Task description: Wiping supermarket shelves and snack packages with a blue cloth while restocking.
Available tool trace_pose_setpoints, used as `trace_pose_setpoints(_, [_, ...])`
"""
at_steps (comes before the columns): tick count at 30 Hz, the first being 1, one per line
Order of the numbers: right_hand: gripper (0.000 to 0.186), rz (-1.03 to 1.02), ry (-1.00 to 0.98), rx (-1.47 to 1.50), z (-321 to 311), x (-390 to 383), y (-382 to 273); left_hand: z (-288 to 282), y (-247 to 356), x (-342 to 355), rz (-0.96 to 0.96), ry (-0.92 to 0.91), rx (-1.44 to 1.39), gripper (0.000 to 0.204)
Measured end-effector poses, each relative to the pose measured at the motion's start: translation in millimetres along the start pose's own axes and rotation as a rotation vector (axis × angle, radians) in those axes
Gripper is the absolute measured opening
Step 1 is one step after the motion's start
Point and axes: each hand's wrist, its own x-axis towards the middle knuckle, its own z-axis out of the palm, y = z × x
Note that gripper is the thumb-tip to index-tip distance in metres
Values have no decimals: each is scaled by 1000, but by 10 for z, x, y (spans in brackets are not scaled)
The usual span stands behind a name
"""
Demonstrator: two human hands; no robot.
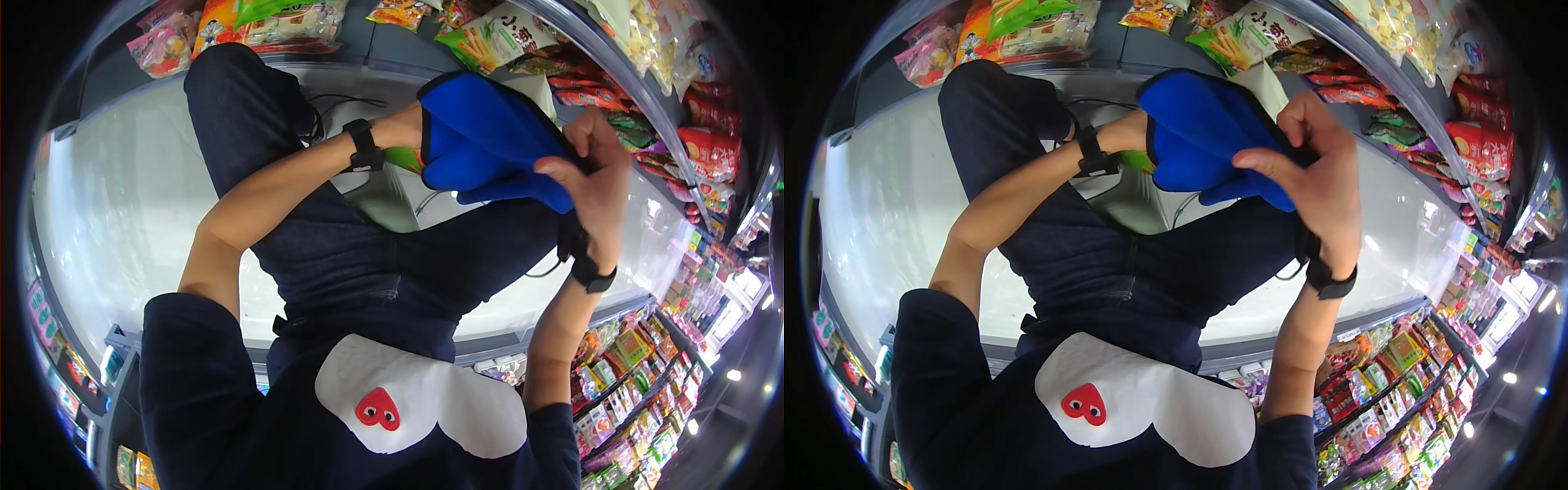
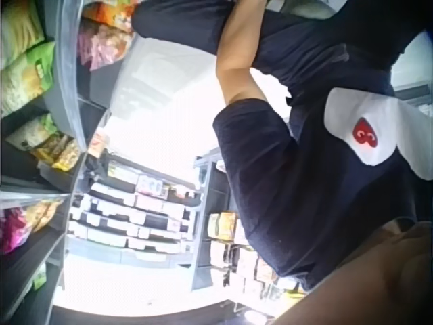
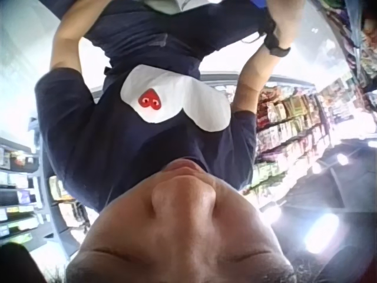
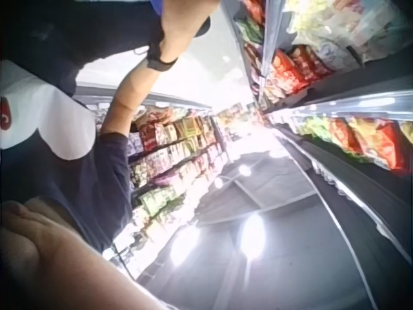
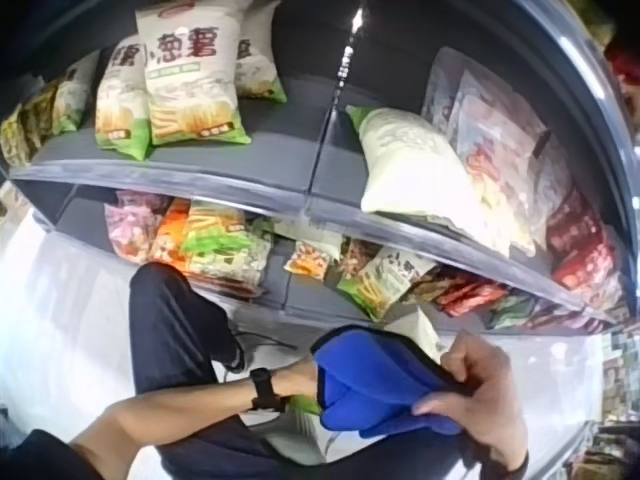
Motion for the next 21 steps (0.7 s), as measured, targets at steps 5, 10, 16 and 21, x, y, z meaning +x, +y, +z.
trace_pose_setpoints(5, [35,-38,341,279,-9,332,210,28,104,-14,-75,53,-128,58])
trace_pose_setpoints(10, [39,-194,526,-724,332,263,348,85,137,-69,-159,107,-257,56])
trace_pose_setpoints(16, [47,-54,100,-767,1104,-273,-19,212,224,-93,-266,329,-702,49])
trace_pose_setpoints(21, [20,-213,211,-832,1170,-309,239,189,296,-54,-362,401,-601,45])
